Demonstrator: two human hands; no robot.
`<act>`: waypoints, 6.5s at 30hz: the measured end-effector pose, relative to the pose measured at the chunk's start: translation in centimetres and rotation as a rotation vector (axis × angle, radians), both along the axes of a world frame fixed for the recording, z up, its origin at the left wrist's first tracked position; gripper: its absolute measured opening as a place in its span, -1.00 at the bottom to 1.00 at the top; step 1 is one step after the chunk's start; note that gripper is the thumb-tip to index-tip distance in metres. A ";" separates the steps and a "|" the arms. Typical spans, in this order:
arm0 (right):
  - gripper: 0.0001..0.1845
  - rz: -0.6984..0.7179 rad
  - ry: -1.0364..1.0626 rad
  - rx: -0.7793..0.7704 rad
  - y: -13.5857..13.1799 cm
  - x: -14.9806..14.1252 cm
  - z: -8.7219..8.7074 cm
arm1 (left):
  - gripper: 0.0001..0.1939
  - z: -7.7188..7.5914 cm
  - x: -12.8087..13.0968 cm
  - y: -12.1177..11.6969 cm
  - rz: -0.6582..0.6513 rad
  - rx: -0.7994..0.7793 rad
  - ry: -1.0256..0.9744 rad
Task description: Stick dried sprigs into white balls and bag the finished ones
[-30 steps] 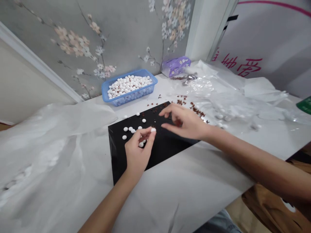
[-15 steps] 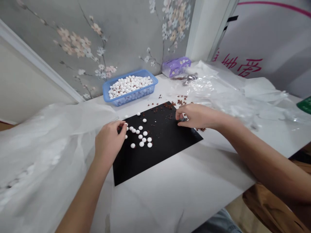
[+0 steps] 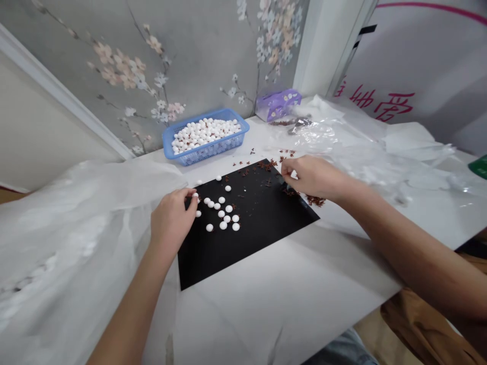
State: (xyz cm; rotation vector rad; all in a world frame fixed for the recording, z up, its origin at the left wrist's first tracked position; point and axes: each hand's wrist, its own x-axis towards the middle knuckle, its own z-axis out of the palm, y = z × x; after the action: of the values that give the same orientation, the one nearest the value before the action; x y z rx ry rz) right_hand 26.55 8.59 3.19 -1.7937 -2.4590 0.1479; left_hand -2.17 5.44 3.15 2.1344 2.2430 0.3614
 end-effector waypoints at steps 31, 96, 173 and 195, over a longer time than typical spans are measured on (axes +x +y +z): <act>-0.81 0.178 0.347 0.106 -0.2 -1.7 -2.2 | -0.87 -2.2 5.4 -1.7 -0.459 0.320 -0.376; -0.74 0.246 0.948 0.250 -4.7 -5.3 -3.4 | -0.85 -3.7 8.2 -5.4 -0.178 0.146 -1.052; -0.77 0.572 0.781 0.104 -4.2 -5.0 -3.2 | -0.90 -3.8 8.1 -5.2 -0.236 0.105 -1.078; -0.95 0.225 0.185 -0.295 0.8 1.3 -0.4 | -0.90 -0.9 2.1 -0.8 -0.313 0.212 -0.097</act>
State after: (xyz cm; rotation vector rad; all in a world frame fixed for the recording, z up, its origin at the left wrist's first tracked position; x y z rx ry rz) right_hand 27.89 9.41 2.74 -1.5049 -2.6017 0.6931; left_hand -0.05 4.60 2.21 2.4599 1.8510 0.6964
